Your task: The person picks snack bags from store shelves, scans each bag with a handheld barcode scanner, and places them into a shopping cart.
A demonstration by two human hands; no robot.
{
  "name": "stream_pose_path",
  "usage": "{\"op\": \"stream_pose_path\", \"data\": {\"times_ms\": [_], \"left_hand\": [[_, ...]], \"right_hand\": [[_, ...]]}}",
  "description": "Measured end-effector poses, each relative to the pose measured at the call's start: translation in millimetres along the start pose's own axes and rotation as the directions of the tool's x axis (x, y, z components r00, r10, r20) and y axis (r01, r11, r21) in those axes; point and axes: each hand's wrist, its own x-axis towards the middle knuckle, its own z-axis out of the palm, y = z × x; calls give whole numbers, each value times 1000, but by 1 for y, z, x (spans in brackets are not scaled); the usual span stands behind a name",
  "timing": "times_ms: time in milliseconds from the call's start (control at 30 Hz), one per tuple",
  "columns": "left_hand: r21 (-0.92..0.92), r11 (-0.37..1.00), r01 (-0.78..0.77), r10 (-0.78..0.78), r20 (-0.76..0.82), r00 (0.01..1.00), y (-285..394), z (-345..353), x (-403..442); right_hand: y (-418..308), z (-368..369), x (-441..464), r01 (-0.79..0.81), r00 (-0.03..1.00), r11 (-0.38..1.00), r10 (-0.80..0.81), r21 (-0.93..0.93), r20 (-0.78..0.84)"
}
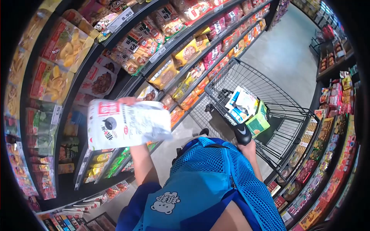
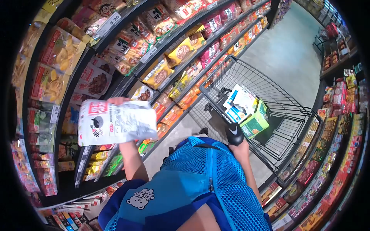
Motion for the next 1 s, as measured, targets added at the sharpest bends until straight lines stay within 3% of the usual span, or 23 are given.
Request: {"op": "stream_pose_path", "data": {"times_ms": [33, 100, 133, 200, 233, 300, 400, 433, 533, 633, 733, 867, 1000], "left_hand": [[-93, 990, 107, -106, 17, 994, -20, 24, -2], [-331, 885, 328, -290, 160, 943, -70, 36, -7], [-454, 770, 448, -349, 288, 892, -97, 27, -6], [-429, 718, 548, -388, 407, 827, -137, 49, -10], [-419, 691, 589, -411, 443, 797, -156, 61, -14], [-421, 633, 649, -486, 437, 757, -171, 85, -25], [-251, 630, 735, -712, 189, 676, -171, 99, -36], [-274, 557, 784, -716, 320, 621, -161, 85, -35], [-67, 591, 804, -806, 0, 592, -153, 68, -53], [-398, 468, 789, -838, 84, 540, -147, 75, -50], [-58, 515, 855, -854, -116, 506, -164, 61, -59], [223, 562, 796, -802, -88, 591, -193, 65, -41], [183, 636, 749, -757, -36, 652, -226, 49, -9]], "right_hand": [[-11, 4, 4, -118, 988, 985, 104, 126, 114], [-48, 4, 10, 77, 990, 974, -100, 215, 98], [-71, 6, 10, 172, 977, 951, -199, 257, 79], [-103, 9, 14, 276, 948, 901, -312, 335, 57], [-117, 8, 15, 237, 951, 884, -295, 403, 90], [-144, 9, 6, 201, 953, 834, -288, 514, 94], [-150, 10, 5, 245, 942, 847, -324, 472, 91], [-145, 13, 7, 271, 939, 842, -337, 466, 63], [-138, 14, 2, 219, 968, 835, -252, 505, -3], [-127, 17, 7, 196, 979, 902, -154, 386, -136], [-122, 29, 10, 216, 964, 906, -137, 364, -229], [-108, 29, 22, 278, 941, 914, -198, 294, -273], [-93, 11, 32, 245, 913, 938, -138, 246, -383]]}}
